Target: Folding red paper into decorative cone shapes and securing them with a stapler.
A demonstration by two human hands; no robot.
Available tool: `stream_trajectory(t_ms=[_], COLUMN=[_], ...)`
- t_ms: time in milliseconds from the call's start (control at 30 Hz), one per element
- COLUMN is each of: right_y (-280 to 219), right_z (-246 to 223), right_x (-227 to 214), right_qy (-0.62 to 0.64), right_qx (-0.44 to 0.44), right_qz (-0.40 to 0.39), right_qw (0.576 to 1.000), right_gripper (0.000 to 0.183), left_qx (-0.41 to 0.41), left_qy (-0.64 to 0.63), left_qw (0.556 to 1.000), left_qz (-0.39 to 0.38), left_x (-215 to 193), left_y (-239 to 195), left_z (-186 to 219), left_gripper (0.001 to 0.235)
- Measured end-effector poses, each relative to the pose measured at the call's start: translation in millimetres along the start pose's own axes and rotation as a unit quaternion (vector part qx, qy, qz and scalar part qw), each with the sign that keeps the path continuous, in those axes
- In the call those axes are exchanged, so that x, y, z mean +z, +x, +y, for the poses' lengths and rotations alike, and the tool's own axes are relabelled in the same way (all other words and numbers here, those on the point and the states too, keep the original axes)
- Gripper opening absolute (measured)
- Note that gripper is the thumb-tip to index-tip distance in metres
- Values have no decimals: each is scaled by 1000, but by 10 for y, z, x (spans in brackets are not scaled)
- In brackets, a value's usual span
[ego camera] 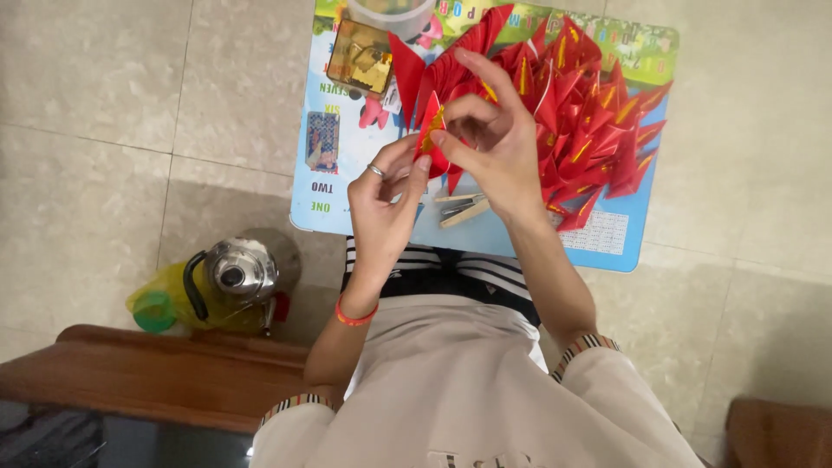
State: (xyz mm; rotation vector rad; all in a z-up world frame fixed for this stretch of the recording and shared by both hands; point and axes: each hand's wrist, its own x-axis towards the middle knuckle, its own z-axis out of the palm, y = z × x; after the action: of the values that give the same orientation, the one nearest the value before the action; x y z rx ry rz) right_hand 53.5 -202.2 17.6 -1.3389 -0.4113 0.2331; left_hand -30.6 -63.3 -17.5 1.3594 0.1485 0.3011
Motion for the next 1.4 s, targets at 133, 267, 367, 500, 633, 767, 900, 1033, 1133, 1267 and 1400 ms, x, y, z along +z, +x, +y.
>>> stream_trajectory(t_ms=[133,267,367,500,633,767,900,1033,1133,1267,1400], right_y=[0,-23,-45,-50,-42,-39,-64,-24,-30,-23,-38], right_z=[5,23,48,47,-9,43,30,36,51,13,-3], right_x=[-26,-42,-60,-105,-125,-152,-162,-168,-185,-163,-148], right_qy=[-8,0,14,12,20,19,9,22,27,22,27], right_qx=[-11,-5,-1,13,15,1,5,-2,1,1,2], right_qz=[3,9,12,15,3,25,31,34,33,21,23], right_qw=[1000,1000,1000,1000,1000,1000,999,999,999,1000,999], right_gripper=[78,77,75,74,71,66,64,62,62,61,63], left_qx=[36,57,40,30,49,39,66,67,66,54,54], left_qy=[60,94,92,131,115,149,146,114,116,125,103], left_qw=[997,993,994,989,991,987,986,991,991,990,993], left_qz=[24,45,43,56,45,53,45,31,28,26,18], left_x=[85,124,132,126,161,160,195,204,201,183,173], left_y=[49,79,89,82,96,62,77,90,83,66,58], left_z=[53,43,49,-17,39,-53,39,-2,-32,-19,-6], left_gripper=[26,19,18,17,16,14,16,15,16,16,17])
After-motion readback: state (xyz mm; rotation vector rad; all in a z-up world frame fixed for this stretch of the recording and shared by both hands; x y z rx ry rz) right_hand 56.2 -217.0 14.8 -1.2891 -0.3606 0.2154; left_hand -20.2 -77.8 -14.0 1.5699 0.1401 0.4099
